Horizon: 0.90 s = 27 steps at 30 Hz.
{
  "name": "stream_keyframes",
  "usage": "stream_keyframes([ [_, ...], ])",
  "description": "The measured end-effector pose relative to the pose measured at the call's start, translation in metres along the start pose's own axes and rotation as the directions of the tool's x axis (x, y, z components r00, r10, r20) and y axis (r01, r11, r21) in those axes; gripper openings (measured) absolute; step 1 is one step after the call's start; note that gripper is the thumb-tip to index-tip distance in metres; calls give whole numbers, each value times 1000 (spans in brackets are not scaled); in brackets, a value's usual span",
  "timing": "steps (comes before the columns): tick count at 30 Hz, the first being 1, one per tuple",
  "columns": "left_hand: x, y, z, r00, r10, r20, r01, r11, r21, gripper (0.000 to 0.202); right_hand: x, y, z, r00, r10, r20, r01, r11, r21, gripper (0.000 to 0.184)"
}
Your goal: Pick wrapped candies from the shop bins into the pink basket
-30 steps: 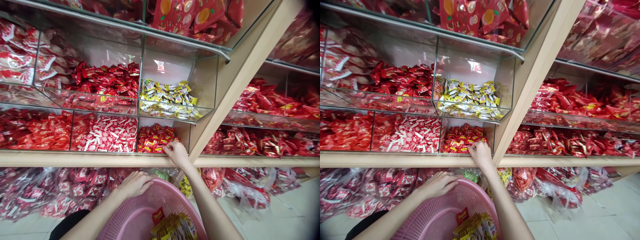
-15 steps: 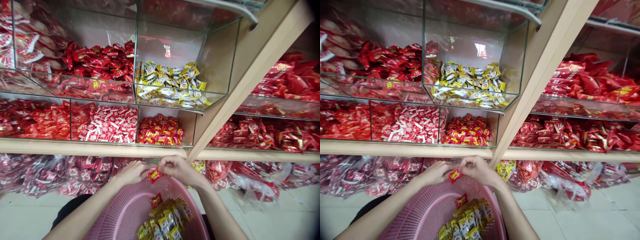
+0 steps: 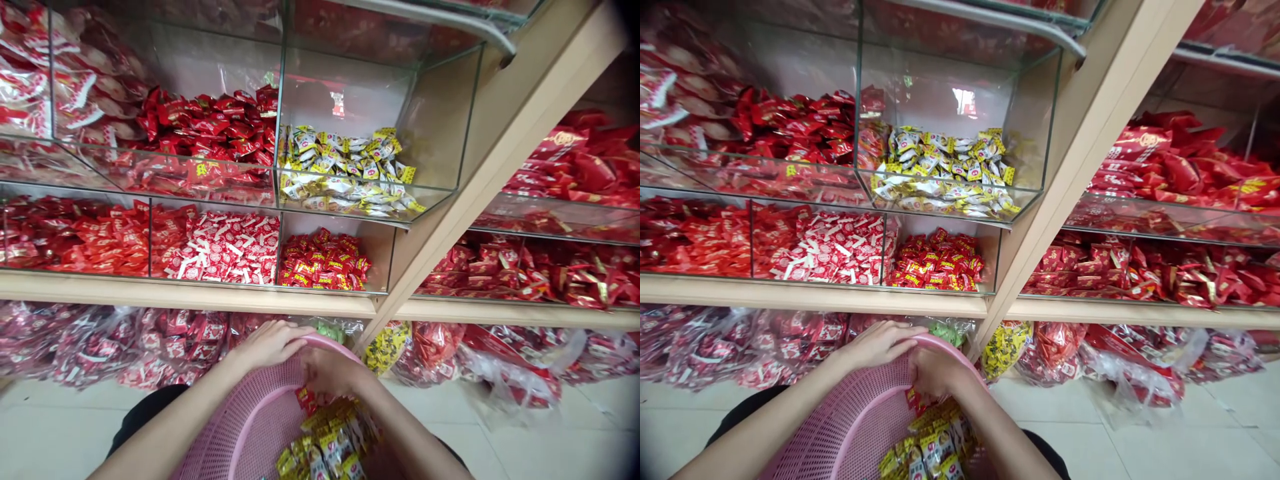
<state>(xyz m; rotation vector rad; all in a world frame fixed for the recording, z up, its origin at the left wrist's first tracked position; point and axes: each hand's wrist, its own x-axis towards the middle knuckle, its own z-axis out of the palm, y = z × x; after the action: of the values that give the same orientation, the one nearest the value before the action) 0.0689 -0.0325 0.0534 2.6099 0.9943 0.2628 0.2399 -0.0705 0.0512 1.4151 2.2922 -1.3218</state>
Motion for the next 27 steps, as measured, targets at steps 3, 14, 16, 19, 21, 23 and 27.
stream_keyframes([
  [3,-1,1,-2,1000,5,12,-5,1000,31,37,-6,-6,-3,975,27,-221,-82,966,-244,12],
  [14,2,-3,2,1000,-12,21,11,999,40,38,-59,-10,-114,452,-53,-890,198,979,42,15],
  [16,1,-2,2,1000,-15,16,14,998,54,38,-48,-4,-123,384,-73,-920,112,993,-32,13],
  [19,0,-3,1,1000,-8,1,8,998,60,38,-33,1,-124,400,-161,-902,15,985,-170,22],
  [21,-1,-3,1,1000,-6,-1,6,998,60,37,-27,2,-124,433,-194,-880,-37,972,-233,25],
  [23,-1,-3,1,1000,-13,4,12,998,66,37,-23,2,-125,463,-193,-865,-80,963,-258,26],
  [27,1,-3,0,1000,-9,11,8,998,59,37,-18,8,-127,495,-161,-854,-92,967,-236,27],
])
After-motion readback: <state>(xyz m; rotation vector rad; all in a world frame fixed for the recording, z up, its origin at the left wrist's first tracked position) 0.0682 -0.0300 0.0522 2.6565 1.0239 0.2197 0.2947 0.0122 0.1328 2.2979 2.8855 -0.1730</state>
